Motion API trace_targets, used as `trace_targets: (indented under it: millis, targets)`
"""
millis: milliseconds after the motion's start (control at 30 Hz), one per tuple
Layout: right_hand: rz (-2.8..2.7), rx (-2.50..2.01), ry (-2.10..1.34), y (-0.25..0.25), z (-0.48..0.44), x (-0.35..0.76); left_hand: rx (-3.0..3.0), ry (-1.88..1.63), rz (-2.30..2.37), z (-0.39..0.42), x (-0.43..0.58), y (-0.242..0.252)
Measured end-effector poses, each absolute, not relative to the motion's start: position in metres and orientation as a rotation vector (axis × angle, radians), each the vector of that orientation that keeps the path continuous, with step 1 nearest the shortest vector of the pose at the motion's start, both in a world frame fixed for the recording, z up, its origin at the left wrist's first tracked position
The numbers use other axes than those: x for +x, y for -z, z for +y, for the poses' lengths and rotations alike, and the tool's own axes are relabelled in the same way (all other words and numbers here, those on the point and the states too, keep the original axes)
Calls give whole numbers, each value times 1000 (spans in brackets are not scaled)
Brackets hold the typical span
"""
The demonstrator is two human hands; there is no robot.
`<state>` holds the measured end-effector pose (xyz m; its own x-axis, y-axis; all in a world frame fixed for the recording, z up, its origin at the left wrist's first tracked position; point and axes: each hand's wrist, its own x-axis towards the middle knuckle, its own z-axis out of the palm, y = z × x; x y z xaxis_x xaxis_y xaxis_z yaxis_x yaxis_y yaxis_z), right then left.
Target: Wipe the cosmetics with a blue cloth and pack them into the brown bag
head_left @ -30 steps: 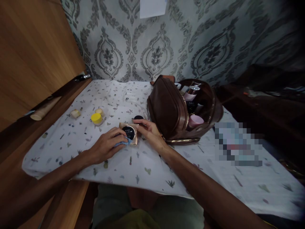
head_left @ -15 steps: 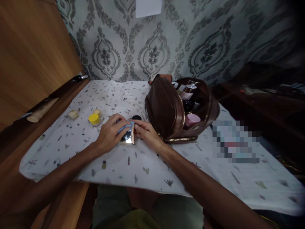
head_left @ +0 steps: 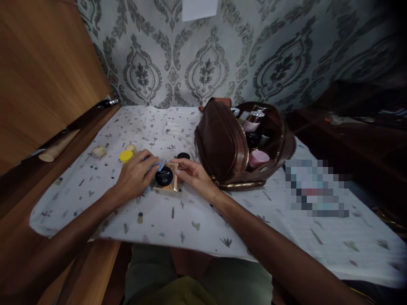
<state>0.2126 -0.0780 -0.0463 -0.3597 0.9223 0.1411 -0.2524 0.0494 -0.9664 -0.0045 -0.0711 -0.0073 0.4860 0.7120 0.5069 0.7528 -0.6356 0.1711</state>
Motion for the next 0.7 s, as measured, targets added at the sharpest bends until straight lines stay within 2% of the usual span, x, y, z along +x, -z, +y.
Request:
trace_targets:
  millis: [267,700]
  targets:
    - [-1290,-782,-1548,51,-78,213,-2640,855,-1539,-74,-11,10]
    - [-1287,-773,-1550,56,-71,213,-2683,905,-1100,-84,24,0]
